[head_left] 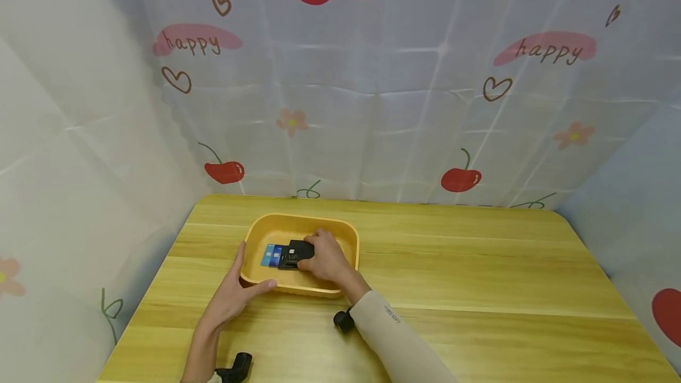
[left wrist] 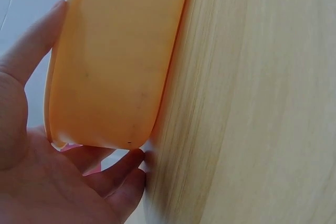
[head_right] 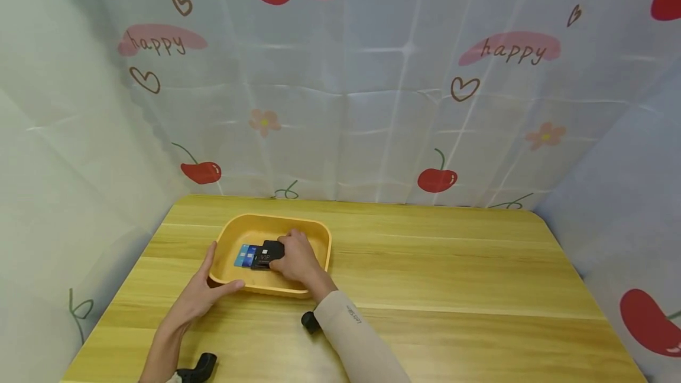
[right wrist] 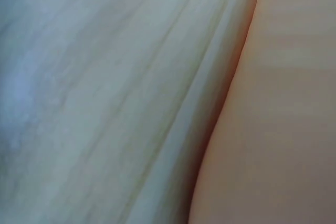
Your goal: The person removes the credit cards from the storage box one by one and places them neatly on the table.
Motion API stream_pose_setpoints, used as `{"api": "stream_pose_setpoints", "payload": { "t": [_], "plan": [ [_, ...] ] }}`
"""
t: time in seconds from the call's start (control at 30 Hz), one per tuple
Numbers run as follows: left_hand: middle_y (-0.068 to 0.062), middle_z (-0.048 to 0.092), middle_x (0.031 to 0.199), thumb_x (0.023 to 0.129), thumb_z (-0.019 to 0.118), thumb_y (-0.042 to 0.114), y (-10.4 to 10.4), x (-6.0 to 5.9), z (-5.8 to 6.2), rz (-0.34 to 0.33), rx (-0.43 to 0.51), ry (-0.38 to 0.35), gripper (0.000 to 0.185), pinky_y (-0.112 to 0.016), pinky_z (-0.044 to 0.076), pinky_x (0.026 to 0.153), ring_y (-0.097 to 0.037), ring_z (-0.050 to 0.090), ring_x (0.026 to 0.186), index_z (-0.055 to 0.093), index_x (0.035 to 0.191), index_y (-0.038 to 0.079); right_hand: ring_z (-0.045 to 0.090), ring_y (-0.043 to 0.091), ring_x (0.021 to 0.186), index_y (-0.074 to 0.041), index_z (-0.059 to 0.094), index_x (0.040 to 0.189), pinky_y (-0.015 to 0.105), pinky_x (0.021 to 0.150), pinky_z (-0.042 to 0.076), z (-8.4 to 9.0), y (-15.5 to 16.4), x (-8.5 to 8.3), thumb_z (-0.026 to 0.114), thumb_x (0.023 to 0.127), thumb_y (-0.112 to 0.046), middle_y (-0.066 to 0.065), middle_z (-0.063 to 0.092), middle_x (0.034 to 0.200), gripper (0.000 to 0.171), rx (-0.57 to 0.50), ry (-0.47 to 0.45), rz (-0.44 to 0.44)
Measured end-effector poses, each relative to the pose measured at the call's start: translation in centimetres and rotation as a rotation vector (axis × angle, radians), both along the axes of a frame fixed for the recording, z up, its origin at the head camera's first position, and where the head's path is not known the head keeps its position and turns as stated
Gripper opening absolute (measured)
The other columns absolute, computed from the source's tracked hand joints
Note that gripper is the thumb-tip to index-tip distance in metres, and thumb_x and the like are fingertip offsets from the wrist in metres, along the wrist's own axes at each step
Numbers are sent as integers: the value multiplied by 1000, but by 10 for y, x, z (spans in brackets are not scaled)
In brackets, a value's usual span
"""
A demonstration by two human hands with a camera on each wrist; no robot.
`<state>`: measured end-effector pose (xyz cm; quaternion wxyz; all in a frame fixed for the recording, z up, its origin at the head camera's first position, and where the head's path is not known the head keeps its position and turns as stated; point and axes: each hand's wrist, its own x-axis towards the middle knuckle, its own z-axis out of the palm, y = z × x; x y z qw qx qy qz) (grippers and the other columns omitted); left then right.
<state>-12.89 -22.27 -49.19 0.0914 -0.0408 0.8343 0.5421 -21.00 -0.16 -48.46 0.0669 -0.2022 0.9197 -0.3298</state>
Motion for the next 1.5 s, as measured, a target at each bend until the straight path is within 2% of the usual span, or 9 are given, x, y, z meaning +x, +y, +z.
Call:
{"api": "stream_pose_setpoints", "payload": {
  "t": [0.13, 0.3, 0.7, 0.97, 1.13, 1.33, 1.5],
  "plan": [
    [-19, -6, 163, 87, 76, 37, 0, 1, 0, -2, 1, 2, 116, -60, 9, 114, -40, 0, 147, -14, 158, 20, 48, 22, 95, 0, 63, 129, 34, 82, 45, 0, 1, -1, 82, 81, -23, 8, 53, 110, 56, -66, -15, -15],
    [-19, -6, 163, 87, 76, 37, 1, 1, -1, -1, 13, 1, 116, -60, 9, 114, -40, 0, 147, -14, 158, 19, 47, 20, 92, -1, 63, 130, 32, 78, 44, 0, 2, 0, 81, 81, -24, 6, 52, 106, 57, -101, -25, -12],
    [-18, -6, 163, 87, 76, 37, -2, -1, 1, -1, 3, 14, 116, -60, 9, 114, -40, 0, 147, -14, 158, 19, 50, 21, 99, -1, 64, 129, 34, 86, 44, 6, 3, 3, 79, 82, -25, 8, 55, 114, 55, -66, 82, 79],
    [-18, -6, 163, 87, 76, 36, -1, -1, 0, -1, 2, 18, 116, -61, 9, 114, -40, 1, 147, -14, 158, 18, 49, 19, 99, -4, 63, 131, 32, 86, 44, 13, 8, 10, 79, 84, -29, 6, 55, 116, 56, -72, 70, 106],
    [-18, -7, 163, 87, 77, 36, 1, 1, -1, -6, 13, 4, 117, -61, 9, 114, -40, -1, 147, -14, 158, 19, 50, 18, 95, -4, 62, 132, 31, 81, 43, 18, 17, 19, 78, 84, -29, 7, 56, 117, 57, -108, 50, 103],
    [-18, -6, 163, 86, 78, 36, 0, 1, 0, 3, 13, 12, 118, -61, 9, 114, -40, 0, 147, -13, 158, 21, 50, 20, 95, -1, 61, 133, 31, 76, 43, 30, 35, 23, 78, 85, -27, 7, 57, 117, 57, -141, 90, 133],
    [-19, -6, 163, 86, 78, 34, -2, 0, -1, 0, 6, 29, 117, -61, 9, 114, -41, 0, 147, -14, 158, 19, 46, 19, 91, 1, 61, 133, 31, 70, 41, 33, 53, 28, 78, 85, -25, 6, 55, 115, 57, -120, 132, 153]
  ]
}}
